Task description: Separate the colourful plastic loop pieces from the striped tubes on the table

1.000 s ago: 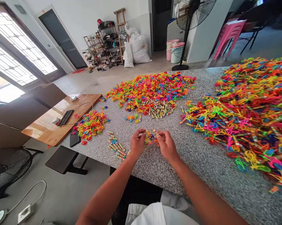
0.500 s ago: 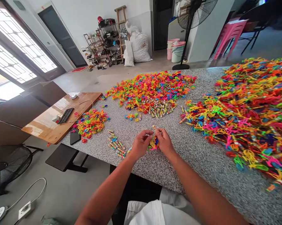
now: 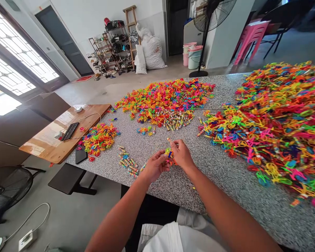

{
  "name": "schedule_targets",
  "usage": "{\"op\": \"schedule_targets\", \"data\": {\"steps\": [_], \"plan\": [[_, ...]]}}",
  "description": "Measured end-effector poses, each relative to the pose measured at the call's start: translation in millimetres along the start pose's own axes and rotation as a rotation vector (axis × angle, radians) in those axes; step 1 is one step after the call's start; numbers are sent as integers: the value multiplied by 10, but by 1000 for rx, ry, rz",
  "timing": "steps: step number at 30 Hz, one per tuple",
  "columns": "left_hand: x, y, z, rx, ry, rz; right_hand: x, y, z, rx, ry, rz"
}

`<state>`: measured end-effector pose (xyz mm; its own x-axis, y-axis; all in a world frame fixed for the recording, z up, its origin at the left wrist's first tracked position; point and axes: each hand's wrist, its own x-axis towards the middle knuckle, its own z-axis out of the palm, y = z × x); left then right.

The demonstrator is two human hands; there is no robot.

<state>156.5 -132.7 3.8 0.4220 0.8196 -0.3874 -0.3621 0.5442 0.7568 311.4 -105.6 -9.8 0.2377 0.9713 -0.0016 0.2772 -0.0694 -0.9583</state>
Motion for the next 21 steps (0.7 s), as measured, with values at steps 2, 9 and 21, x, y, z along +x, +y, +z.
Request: {"op": "schedule_targets", "data": {"steps": [2,9,21], "plan": [[13,-4,-31,-26,49,-1,17,21,29,-51,-7,5],[35,18,-2,-70,151,-41,-39,9,82,57,37,-24],[62,195,-130,118,81,-122,-26,125,121,283,-154,124]]}}
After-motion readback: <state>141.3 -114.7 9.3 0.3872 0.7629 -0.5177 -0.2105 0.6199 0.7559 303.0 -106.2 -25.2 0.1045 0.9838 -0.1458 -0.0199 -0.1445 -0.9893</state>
